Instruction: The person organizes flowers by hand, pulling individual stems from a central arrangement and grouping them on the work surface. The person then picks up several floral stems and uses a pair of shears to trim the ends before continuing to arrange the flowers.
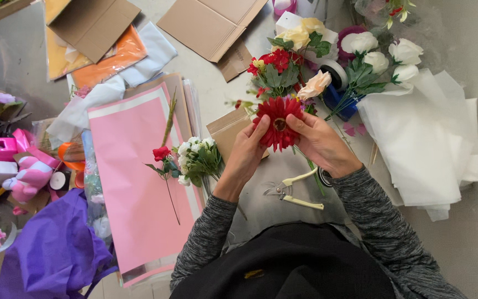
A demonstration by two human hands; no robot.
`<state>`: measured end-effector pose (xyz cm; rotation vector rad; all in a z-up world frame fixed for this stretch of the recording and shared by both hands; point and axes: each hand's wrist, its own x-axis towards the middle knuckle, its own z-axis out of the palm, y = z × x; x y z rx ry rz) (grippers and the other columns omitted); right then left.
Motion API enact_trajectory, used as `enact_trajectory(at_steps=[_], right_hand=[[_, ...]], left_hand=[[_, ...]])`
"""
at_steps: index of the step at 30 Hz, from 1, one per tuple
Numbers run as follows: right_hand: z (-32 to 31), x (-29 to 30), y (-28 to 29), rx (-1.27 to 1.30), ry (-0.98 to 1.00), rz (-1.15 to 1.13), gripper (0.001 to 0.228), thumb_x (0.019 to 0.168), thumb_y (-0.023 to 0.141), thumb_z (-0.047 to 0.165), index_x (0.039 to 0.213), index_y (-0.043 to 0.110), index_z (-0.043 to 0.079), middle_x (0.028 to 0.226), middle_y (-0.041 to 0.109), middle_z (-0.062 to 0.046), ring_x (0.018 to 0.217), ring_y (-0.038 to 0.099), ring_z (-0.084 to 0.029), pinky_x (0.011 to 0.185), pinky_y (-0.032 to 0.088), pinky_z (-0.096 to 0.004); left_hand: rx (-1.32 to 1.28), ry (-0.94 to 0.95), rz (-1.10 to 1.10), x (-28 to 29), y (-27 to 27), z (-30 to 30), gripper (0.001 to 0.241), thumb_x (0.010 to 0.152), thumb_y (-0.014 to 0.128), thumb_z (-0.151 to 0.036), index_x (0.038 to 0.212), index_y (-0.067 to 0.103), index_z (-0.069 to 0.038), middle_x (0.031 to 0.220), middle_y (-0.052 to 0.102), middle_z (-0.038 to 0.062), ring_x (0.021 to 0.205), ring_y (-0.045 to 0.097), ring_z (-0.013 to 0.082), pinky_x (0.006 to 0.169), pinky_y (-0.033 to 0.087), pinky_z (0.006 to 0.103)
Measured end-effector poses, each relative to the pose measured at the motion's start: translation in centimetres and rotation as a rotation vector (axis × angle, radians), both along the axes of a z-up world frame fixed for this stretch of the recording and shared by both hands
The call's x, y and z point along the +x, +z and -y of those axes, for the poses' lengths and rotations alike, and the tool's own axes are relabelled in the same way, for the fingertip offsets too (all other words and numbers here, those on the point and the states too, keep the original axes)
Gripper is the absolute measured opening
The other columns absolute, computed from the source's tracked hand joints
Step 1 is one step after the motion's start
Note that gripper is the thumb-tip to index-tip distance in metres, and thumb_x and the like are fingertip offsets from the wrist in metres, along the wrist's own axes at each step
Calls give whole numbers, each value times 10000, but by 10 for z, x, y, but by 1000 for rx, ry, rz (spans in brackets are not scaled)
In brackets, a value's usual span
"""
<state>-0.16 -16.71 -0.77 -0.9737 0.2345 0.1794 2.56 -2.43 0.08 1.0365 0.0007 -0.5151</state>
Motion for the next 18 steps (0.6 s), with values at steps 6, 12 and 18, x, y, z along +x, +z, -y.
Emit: enact_trajectory(at_steps=[6, 12, 18], right_hand=[[13, -3, -13, -2, -54, -2, 373, 889, 583, 181, 1219, 522, 17, 1072, 583, -84, 923, 582, -152, 869, 472, -301], [14, 0, -41, 203, -84, -53, 259, 914, 556, 109, 1158, 566, 24, 1006, 630, -81, 864, 655, -157, 818, 524, -269], [-6, -8, -11, -93, -104, 45, 299, 897, 589, 132, 1180, 560, 43, 1025, 612, -59, 882, 625, -131, 809, 519, -260]], left_hand=[[-36, 9, 109, 5, -23, 0, 356, 866, 675, -184, 1171, 558, -45, 995, 611, 58, 896, 607, 118, 868, 498, 279], [-168, 98, -52, 2, -51, 5, 449, 908, 625, -207, 1286, 436, -55, 1100, 590, 70, 945, 620, 113, 875, 506, 265], [-51, 159, 102, -10, -36, 0, 814, 791, 706, -305, 1388, 223, -34, 1235, 495, 215, 1093, 545, 268, 927, 459, 355]])
